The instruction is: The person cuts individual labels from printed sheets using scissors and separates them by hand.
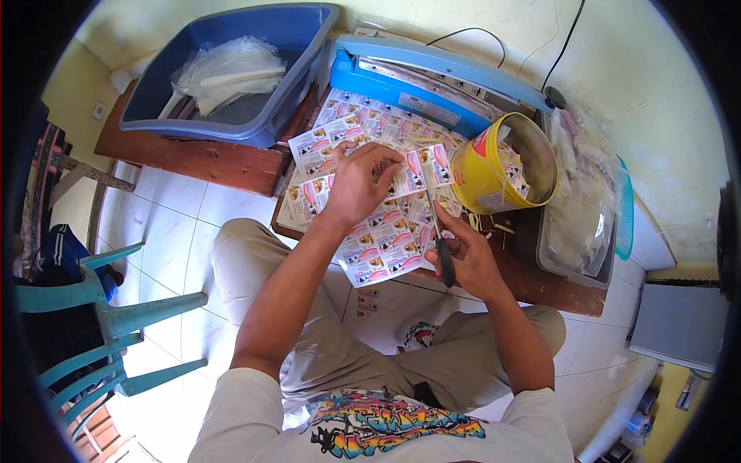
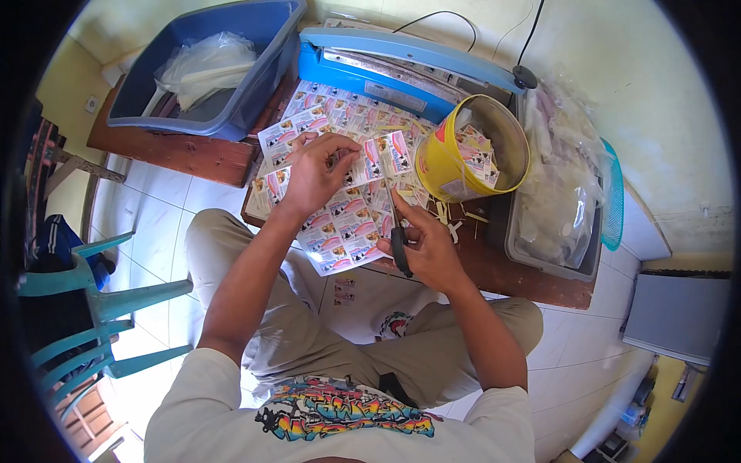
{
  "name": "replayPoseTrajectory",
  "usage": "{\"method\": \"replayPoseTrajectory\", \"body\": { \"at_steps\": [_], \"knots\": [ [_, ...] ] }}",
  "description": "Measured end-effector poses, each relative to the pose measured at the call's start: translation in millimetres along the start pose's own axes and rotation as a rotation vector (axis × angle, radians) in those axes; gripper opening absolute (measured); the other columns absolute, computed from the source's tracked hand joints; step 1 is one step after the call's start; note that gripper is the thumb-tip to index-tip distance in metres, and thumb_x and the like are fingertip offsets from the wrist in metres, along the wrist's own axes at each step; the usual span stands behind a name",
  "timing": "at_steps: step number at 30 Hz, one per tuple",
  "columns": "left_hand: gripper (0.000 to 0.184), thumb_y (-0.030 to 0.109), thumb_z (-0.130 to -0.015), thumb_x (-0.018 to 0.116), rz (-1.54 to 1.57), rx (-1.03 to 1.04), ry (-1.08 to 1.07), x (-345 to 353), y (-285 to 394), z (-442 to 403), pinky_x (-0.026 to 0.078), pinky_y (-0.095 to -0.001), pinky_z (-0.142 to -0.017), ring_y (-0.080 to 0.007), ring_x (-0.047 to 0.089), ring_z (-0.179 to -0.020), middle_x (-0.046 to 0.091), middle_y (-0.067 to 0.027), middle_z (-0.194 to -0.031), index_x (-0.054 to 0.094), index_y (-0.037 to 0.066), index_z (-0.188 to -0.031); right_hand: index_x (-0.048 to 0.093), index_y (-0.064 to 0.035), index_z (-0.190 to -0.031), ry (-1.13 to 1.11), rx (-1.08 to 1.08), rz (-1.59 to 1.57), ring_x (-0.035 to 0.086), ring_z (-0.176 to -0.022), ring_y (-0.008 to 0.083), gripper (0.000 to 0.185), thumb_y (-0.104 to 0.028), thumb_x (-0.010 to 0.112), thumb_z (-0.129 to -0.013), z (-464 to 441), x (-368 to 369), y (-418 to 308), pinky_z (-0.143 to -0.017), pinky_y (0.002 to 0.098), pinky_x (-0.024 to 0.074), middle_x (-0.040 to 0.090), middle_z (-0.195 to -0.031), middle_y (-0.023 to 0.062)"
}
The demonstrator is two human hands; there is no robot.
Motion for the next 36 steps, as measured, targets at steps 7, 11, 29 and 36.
{"method": "replayPoseTrajectory", "body": {
  "at_steps": [7,11,29,36],
  "knots": [
    [0.009,0.009,-0.090,0.075,-0.011,0.011,-0.009,2.4,1.1,0.0,0.032,-0.0458,-0.105,-0.0201,0.070,-0.086,0.075,-0.0019,-0.096,0.075,0.012,-0.098,0.039,-0.0074,-0.160,0.015,0.000,-0.031,0.064,-0.106,0.0167,0.083,-0.005,0.081,-0.089,-0.9,-1.7,-1.2,-0.081,0.0276,0.0624,0.053,-0.131,0.0109],
    [0.007,0.008,-0.090,0.073,0.014,0.015,-0.008,2.7,1.5,0.7,0.031,-0.0486,-0.104,-0.0216,0.070,-0.090,0.075,-0.0023,-0.096,0.075,0.012,-0.097,0.039,-0.0076,-0.160,0.007,-0.005,-0.018,0.065,-0.106,0.0173,0.082,-0.004,0.081,-0.089,-1.7,-2.2,-2.0,-0.083,0.0282,0.0628,0.052,-0.133,0.0114],
    [0.011,0.007,-0.090,0.075,-0.007,0.024,-0.004,2.1,-2.4,1.0,0.033,-0.0431,-0.106,-0.0169,0.069,-0.075,0.075,-0.0005,-0.096,0.076,0.012,-0.100,0.036,-0.0090,-0.161,-0.015,0.001,-0.035,0.064,-0.098,0.0111,0.084,-0.002,0.080,-0.089,-2.5,-0.8,-1.5,-0.077,0.0247,0.0621,0.053,-0.137,0.0091],
    [0.011,0.007,-0.090,0.075,0.002,0.036,-0.032,4.9,0.6,0.9,0.034,-0.0438,-0.105,-0.0180,0.070,-0.081,0.075,-0.0010,-0.097,0.076,0.012,-0.100,0.040,-0.0097,-0.160,-0.002,0.007,-0.020,0.064,-0.093,0.0095,0.081,-0.005,0.081,-0.090,-5.7,-7.5,1.8,-0.070,0.0245,0.0592,0.053,-0.129,0.0086]
  ]
}}
Point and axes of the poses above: each hand's wrist, its own z-axis away from the middle knuckle, its own x-axis out of the palm, y = z × x, the point moved 5 cm from there along -z, towards the middle knuckle
